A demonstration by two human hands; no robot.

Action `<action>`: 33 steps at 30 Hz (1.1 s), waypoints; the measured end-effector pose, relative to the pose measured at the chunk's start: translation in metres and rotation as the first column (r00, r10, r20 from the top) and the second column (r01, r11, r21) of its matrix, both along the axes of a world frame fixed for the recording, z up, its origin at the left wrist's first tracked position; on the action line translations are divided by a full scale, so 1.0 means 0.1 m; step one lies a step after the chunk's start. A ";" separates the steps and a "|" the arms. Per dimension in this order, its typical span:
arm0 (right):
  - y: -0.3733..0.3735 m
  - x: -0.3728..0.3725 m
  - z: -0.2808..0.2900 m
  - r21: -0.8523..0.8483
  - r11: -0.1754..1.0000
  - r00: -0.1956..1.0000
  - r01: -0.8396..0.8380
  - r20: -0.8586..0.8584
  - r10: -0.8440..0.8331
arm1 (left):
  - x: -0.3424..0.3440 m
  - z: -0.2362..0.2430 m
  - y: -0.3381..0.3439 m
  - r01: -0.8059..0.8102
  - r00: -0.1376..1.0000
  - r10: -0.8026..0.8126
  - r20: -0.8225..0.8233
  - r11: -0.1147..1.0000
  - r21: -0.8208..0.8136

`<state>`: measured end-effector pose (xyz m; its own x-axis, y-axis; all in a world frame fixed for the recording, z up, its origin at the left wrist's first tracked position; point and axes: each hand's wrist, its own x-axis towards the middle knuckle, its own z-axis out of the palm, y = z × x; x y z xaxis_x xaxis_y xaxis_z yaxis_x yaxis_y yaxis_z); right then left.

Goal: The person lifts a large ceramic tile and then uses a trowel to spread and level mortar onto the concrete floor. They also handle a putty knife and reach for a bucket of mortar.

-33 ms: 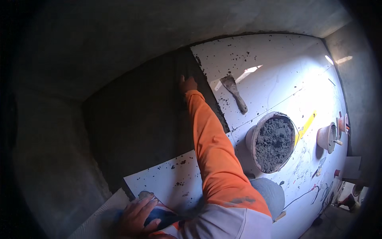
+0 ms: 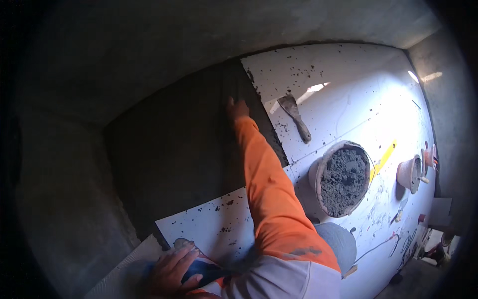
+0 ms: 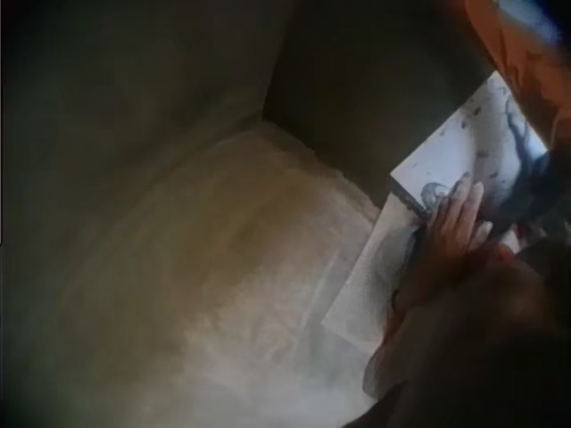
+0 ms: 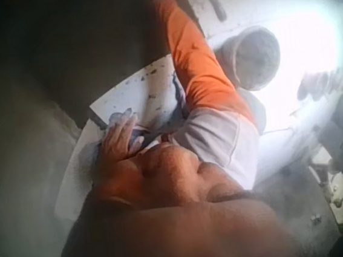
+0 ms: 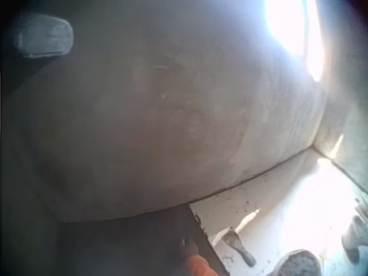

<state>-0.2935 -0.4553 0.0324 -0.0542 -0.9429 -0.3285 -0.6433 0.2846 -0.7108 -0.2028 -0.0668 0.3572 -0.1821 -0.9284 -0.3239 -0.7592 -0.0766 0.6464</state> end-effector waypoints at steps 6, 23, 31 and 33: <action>0.13 -0.11 -0.25 -0.057 0.998 0.999 -0.035 -0.024 0.034 | 0.07 0.02 0.11 -0.034 0.999 0.034 0.004 0.999 0.032; 2.34 2.04 0.33 -0.128 0.901 0.819 -0.414 0.379 0.430 | 0.45 -0.01 0.35 0.024 0.998 -0.024 0.056 1.000 -0.010; 1.05 1.16 -0.09 0.012 0.970 0.969 -0.245 0.034 0.244 | 0.41 -0.02 0.33 -0.062 0.998 0.060 -0.014 0.993 -0.105; 1.65 1.61 0.09 -0.063 0.930 0.921 -0.361 0.133 0.367 | 0.48 -0.08 0.34 -0.009 1.000 0.008 -0.022 0.999 -0.042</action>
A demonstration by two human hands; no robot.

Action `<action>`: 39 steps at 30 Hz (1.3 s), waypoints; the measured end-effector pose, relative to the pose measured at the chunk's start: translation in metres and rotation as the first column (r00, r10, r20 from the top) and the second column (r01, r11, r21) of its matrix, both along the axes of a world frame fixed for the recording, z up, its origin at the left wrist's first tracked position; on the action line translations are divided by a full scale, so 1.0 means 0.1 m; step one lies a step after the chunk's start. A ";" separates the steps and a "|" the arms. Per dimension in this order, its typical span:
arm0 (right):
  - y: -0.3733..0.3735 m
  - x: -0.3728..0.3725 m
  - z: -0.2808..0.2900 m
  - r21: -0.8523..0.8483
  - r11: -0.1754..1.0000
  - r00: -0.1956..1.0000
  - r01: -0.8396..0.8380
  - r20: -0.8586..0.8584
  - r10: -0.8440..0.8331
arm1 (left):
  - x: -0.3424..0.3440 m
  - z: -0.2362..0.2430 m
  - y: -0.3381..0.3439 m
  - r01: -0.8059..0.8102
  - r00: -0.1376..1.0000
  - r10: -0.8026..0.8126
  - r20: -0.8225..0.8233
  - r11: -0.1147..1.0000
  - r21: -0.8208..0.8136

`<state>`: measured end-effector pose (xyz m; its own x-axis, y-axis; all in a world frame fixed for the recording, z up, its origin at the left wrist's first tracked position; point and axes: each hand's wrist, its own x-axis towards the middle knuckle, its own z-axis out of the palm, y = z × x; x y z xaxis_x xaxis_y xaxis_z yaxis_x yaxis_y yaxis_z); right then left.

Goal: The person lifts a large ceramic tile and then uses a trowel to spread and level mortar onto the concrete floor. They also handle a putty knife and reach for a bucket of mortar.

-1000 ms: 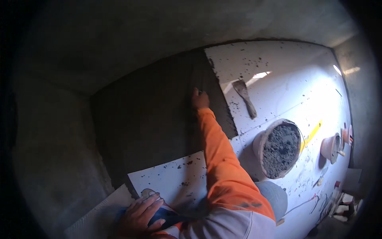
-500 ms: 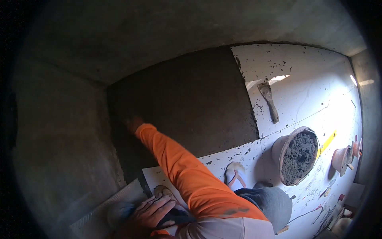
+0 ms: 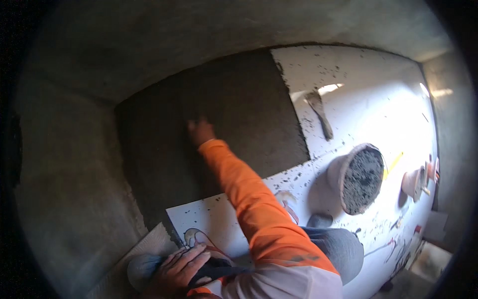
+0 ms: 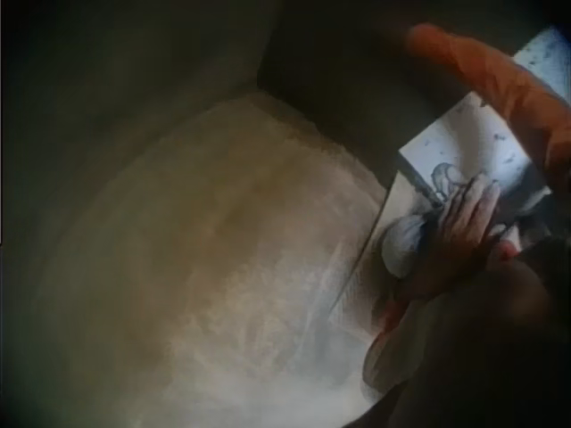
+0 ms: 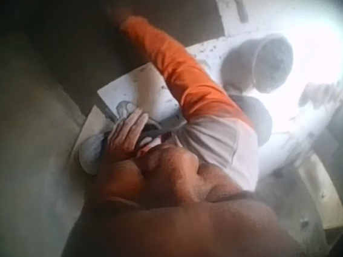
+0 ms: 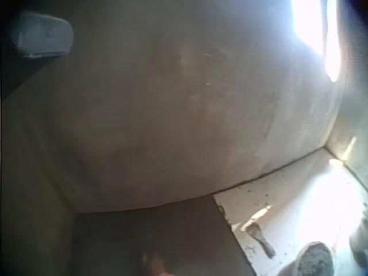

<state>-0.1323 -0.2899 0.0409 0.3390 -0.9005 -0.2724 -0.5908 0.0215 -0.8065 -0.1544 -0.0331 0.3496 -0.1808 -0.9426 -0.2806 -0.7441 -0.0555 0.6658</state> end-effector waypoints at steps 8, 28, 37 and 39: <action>-1.27 -1.22 -0.03 0.001 0.900 0.889 0.437 -0.153 -0.431 | -0.23 -0.18 0.11 0.039 0.998 -0.030 0.063 0.989 -0.145; 0.75 -1.89 0.11 0.000 0.239 0.225 0.971 -0.333 -0.916 | -0.31 0.19 -0.01 0.125 0.981 -0.109 -0.162 0.988 0.090; 1.13 -1.46 0.77 0.161 0.464 0.487 0.871 -0.171 -0.856 | -0.25 0.28 -0.01 0.141 0.980 -0.111 -0.163 0.972 0.187; 1.26 -1.44 0.92 0.156 0.774 0.790 0.613 -0.135 -0.598 | -0.26 0.29 -0.03 0.125 0.980 -0.092 -0.178 0.975 0.185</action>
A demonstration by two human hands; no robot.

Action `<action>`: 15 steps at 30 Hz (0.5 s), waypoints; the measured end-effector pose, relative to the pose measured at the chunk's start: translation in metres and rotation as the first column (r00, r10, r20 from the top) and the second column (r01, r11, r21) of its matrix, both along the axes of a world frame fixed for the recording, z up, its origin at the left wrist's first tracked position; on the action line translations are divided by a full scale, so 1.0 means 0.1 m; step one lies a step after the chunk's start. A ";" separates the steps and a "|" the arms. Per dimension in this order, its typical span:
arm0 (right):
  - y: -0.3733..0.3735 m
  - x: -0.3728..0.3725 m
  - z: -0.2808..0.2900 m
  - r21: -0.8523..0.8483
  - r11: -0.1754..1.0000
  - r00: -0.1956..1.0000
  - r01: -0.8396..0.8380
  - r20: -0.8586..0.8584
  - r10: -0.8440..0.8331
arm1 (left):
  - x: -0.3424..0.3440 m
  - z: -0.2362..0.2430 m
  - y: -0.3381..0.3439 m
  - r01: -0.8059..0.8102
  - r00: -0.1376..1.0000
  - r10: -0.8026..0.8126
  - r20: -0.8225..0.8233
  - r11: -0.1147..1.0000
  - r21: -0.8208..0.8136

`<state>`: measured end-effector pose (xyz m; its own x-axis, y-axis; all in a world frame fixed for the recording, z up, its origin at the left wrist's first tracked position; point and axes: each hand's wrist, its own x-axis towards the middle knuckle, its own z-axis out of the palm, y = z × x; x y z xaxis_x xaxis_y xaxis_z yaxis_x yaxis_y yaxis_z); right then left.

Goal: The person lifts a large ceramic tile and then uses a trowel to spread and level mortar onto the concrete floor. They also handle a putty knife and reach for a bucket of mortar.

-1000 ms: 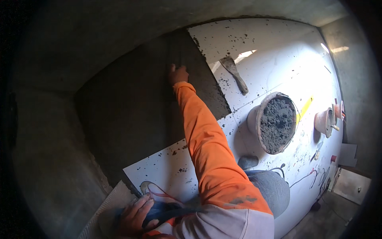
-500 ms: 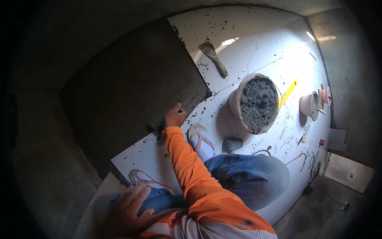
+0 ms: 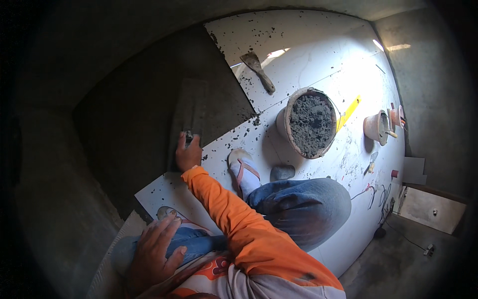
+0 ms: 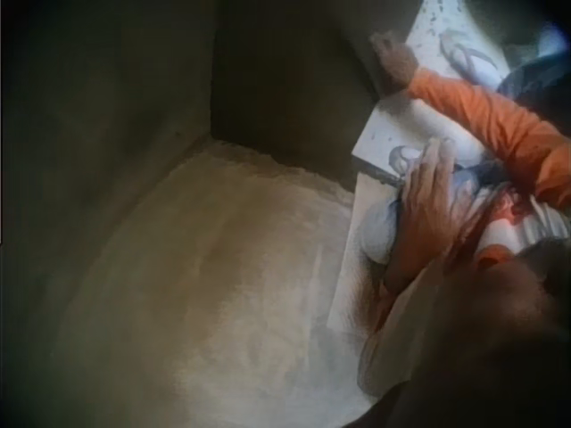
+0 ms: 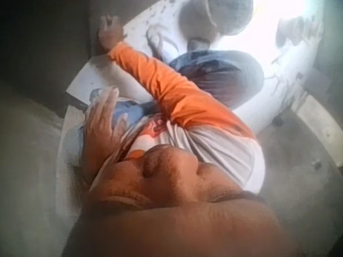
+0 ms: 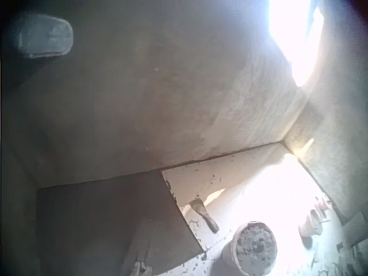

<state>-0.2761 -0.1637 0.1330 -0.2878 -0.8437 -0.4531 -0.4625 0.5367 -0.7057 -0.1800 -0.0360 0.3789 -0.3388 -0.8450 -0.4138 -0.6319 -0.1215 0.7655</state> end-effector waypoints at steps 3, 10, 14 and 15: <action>-0.47 -0.39 -0.25 -0.204 0.966 0.981 0.158 -0.080 -0.177 | -0.01 0.04 0.01 0.002 1.000 -0.002 0.029 1.000 0.006; -0.88 -2.39 -0.76 -0.121 0.987 0.865 0.102 -0.479 -0.148 | 0.08 0.06 0.03 -0.003 1.000 0.003 0.001 1.000 -0.008; -0.81 -2.59 -0.94 -0.011 0.981 0.818 0.192 -0.550 -0.166 | 0.08 0.07 0.02 0.013 1.000 -0.012 0.012 0.999 -0.038; -0.78 -2.58 -0.96 0.052 0.953 0.725 0.298 -0.662 -0.191 | 0.09 0.06 0.03 0.004 1.000 -0.003 0.015 1.000 -0.030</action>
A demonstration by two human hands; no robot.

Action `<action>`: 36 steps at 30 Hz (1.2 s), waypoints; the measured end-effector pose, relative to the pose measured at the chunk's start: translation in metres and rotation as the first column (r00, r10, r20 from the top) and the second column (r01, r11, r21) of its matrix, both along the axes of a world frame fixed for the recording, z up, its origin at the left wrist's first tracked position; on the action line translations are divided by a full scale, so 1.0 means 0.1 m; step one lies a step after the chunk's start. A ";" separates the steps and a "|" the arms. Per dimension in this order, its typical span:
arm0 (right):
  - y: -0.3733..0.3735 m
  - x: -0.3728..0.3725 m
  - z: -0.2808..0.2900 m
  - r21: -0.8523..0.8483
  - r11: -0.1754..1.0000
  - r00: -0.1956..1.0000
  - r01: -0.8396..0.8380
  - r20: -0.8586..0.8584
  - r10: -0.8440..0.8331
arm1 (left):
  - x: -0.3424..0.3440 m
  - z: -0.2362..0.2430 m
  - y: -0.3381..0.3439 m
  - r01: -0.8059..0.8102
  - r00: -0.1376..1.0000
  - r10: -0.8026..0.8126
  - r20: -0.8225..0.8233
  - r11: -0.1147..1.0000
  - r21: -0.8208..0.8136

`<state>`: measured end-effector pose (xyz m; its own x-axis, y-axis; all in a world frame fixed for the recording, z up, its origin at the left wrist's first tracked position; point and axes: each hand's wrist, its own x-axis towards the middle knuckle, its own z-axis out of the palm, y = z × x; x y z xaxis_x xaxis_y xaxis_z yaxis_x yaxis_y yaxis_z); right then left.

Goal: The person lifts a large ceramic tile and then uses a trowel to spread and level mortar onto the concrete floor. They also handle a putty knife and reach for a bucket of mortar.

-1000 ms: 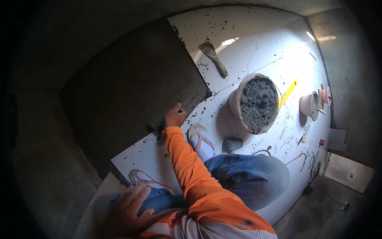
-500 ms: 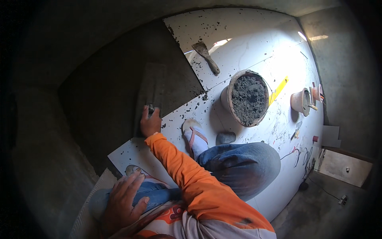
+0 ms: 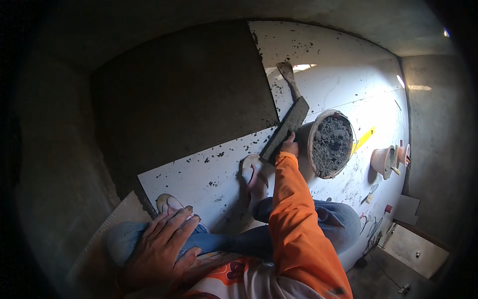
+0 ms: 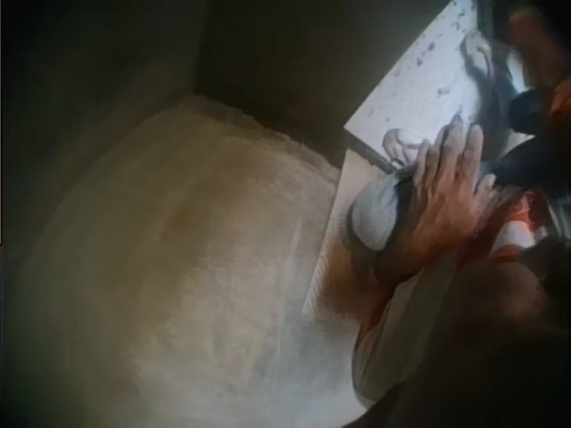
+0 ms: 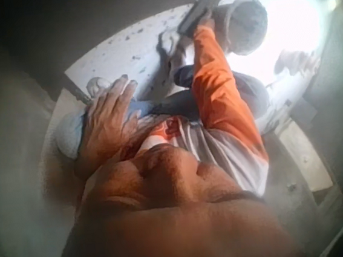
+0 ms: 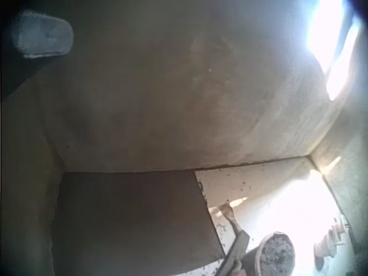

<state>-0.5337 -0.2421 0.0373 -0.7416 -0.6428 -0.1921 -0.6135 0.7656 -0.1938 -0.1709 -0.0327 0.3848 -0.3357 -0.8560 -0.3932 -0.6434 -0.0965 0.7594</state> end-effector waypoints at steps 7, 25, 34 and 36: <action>-0.48 0.27 0.10 -0.226 0.973 0.998 0.047 0.053 -0.036 | 0.05 0.03 -0.06 -0.046 0.999 0.046 0.005 0.998 0.030; -3.30 -1.23 0.55 0.149 0.785 0.739 -0.602 -0.269 0.618 | 0.49 -0.38 0.07 -0.685 0.456 0.640 0.618 0.696 -0.216; -2.54 -0.31 0.21 0.442 0.273 0.337 -0.854 0.070 0.939 | -0.11 -0.40 0.82 -0.789 0.022 0.824 0.566 0.362 -0.497; -2.51 -0.28 0.17 0.478 0.365 0.460 -0.799 0.095 0.883 | -0.21 -0.40 0.80 -0.752 0.114 0.860 0.498 0.402 -0.522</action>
